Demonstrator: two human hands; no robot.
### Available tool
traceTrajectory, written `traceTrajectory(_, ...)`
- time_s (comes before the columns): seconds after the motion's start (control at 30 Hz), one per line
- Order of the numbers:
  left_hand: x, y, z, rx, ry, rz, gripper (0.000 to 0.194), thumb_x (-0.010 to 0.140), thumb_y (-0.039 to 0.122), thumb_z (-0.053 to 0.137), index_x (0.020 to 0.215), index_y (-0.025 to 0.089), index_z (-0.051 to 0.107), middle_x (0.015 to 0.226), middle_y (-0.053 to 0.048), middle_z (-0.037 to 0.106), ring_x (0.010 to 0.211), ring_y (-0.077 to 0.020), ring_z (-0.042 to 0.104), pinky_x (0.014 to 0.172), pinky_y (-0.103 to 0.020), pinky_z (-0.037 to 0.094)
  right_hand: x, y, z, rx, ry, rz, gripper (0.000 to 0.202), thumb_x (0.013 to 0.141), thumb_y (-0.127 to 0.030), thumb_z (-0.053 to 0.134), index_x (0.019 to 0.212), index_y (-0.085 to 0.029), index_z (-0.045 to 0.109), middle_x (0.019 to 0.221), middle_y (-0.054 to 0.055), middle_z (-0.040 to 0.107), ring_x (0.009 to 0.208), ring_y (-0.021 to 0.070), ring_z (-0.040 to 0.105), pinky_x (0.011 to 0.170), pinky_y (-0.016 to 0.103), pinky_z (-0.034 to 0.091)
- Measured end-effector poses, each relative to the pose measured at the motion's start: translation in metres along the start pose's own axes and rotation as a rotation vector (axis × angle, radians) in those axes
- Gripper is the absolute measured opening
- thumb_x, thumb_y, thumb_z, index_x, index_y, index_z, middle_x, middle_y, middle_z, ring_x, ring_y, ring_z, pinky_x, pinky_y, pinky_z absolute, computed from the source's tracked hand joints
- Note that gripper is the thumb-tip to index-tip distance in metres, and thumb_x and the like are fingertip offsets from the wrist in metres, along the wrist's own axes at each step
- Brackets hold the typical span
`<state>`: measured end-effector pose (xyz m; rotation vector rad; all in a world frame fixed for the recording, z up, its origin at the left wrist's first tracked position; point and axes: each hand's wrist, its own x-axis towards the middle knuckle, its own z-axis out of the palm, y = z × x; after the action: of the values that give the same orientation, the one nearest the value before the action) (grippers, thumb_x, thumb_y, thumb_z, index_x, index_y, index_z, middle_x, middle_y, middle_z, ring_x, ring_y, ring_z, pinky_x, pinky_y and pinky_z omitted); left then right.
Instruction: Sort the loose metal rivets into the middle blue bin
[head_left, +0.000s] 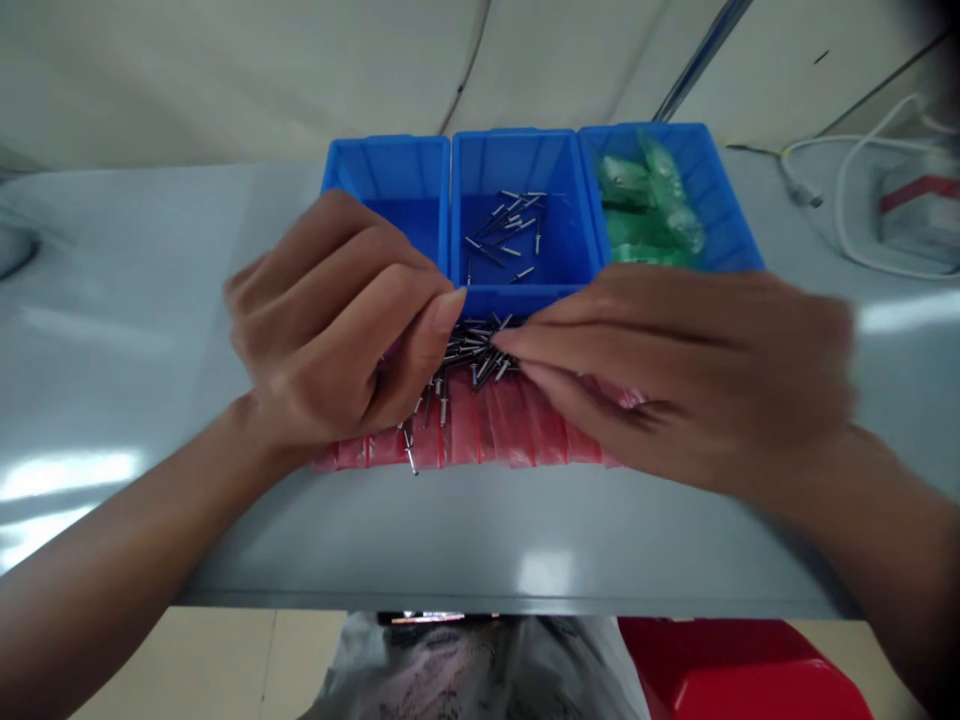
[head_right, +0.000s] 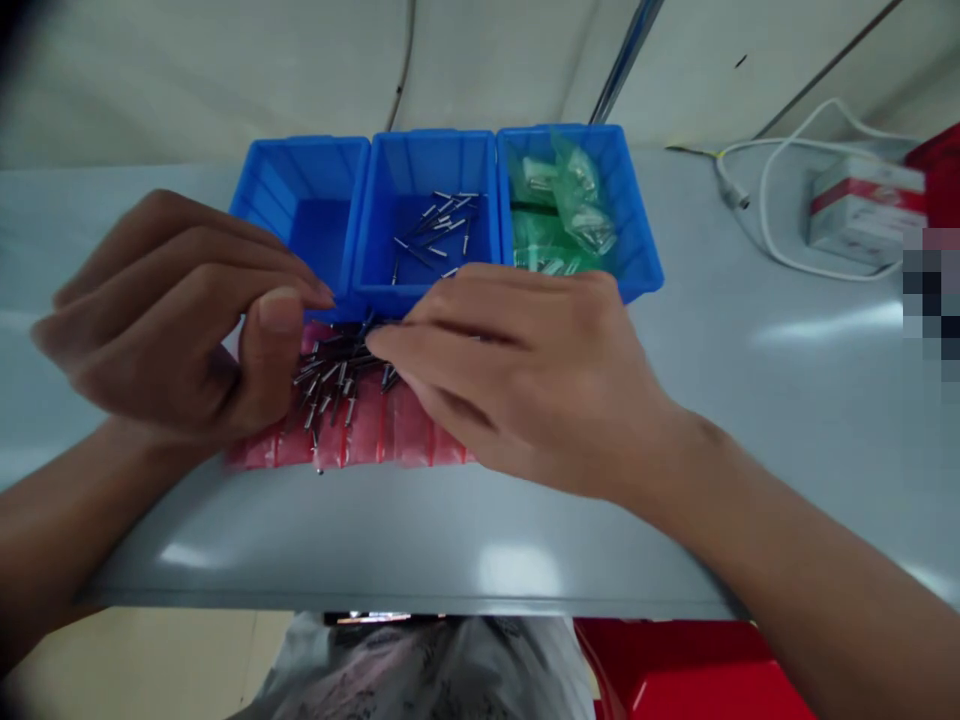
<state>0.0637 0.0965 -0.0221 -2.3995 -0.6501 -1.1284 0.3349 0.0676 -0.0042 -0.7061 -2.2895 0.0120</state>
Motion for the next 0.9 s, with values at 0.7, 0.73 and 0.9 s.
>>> traceTrajectory(0.7,-0.005,0.002,-0.002,-0.005,-0.058,0.013,0.011,0.102,0.012,0.066,0.099,0.022,0.067,0.089,-0.001,0.073,0.089,-0.0267,0.075,0.064,-0.044,0.056,-0.011,0.012,0.015,-0.304,-0.239,-0.262,0.023,0.114,-0.013,0.058,0.128,-0.020,0.074,0.114,0.003,0.082,0.101,0.0212,0.075,0.072,0.035,0.062)
traceTrajectory(0.73,-0.005,0.001,-0.002,-0.003,-0.054,0.014,0.011,0.102,0.012,0.066,0.098,0.022,0.067,0.089,-0.001,0.072,0.089,-0.0266,0.075,0.063,-0.043,0.055,-0.011,0.012,0.016,-0.308,-0.227,-0.258,0.021,0.113,-0.013,0.059,0.125,-0.020,0.075,0.112,0.003,0.081,0.098,0.0209,0.074,0.069,0.035,0.061)
traceTrajectory(0.9,-0.006,0.000,-0.002,0.012,-0.045,0.020,0.011,0.103,0.014,0.066,0.099,0.024,0.067,0.089,0.000,0.072,0.089,-0.0252,0.075,0.062,-0.044,0.055,-0.014,0.013,0.017,-0.232,-0.143,-0.203,0.016,0.111,-0.013,0.063,0.117,-0.020,0.076,0.110,0.002,0.079,0.101,0.0193,0.076,0.079,0.035,0.067)
